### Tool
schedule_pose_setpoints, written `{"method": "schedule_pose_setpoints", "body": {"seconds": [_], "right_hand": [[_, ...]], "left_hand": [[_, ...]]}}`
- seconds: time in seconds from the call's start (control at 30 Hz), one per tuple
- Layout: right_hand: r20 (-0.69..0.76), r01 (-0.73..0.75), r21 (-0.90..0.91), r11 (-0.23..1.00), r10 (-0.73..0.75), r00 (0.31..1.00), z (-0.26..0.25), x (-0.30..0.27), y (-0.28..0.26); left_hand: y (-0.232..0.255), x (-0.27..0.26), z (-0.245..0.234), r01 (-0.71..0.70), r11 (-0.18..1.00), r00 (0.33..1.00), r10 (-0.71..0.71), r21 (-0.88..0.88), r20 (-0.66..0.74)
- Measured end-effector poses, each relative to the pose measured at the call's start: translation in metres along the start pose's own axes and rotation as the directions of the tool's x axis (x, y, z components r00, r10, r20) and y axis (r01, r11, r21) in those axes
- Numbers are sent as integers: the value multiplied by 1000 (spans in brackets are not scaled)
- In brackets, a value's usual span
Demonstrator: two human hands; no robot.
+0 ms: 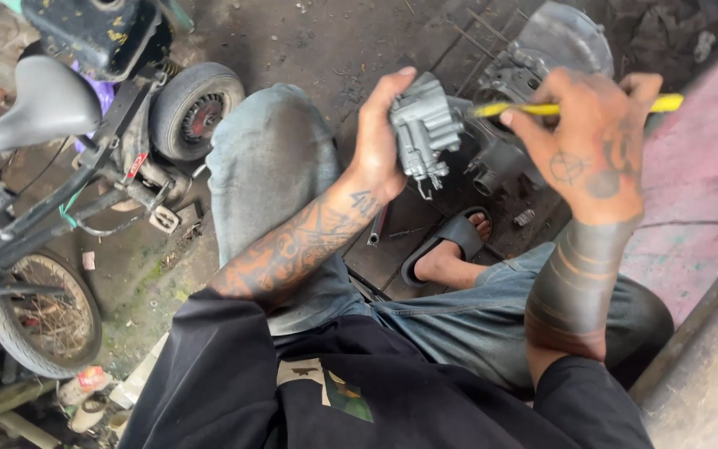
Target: Cleaning and disassembling a motorcycle carburetor using a screwdriver and a small brush to remove dirt and grime.
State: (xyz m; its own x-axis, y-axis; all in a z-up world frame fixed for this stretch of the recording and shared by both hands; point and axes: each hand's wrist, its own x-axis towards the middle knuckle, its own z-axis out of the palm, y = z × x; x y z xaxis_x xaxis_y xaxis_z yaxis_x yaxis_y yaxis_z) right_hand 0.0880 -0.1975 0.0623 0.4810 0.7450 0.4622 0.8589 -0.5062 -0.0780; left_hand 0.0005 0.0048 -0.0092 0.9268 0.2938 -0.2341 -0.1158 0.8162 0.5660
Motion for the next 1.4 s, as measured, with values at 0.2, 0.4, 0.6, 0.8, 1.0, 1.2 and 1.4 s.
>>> {"method": "schedule_pose_setpoints", "body": {"seconds": [0.2,0.4,0.6,0.8,1.0,1.2,1.4], "right_hand": [[134,-2,205,979,-26,991,6,7,9],[256,-37,290,956,-40,966,-1,14,-23],[229,38,184,982,-80,970,-12,11,-24],[246,-77,135,988,42,968,-4,8,-3],[255,-32,421,906,-85,963,-5,23,-18],[251,39,245,969,-102,963,-2,13,-30],[249,-13,136,991,-21,968,-4,9,-16]], "left_hand": [[-1,3,0,-4,997,1000,2,-73,-19],[-6,0,1,60,998,996,-58,17,-70],[-7,1,3,104,995,992,-104,4,-70],[-4,1,5,89,996,994,-87,22,-71],[-6,-1,4,72,996,995,-69,55,-67],[-2,-1,5,98,994,994,-96,43,-56],[-8,3,0,71,996,997,-70,50,-35]]}}
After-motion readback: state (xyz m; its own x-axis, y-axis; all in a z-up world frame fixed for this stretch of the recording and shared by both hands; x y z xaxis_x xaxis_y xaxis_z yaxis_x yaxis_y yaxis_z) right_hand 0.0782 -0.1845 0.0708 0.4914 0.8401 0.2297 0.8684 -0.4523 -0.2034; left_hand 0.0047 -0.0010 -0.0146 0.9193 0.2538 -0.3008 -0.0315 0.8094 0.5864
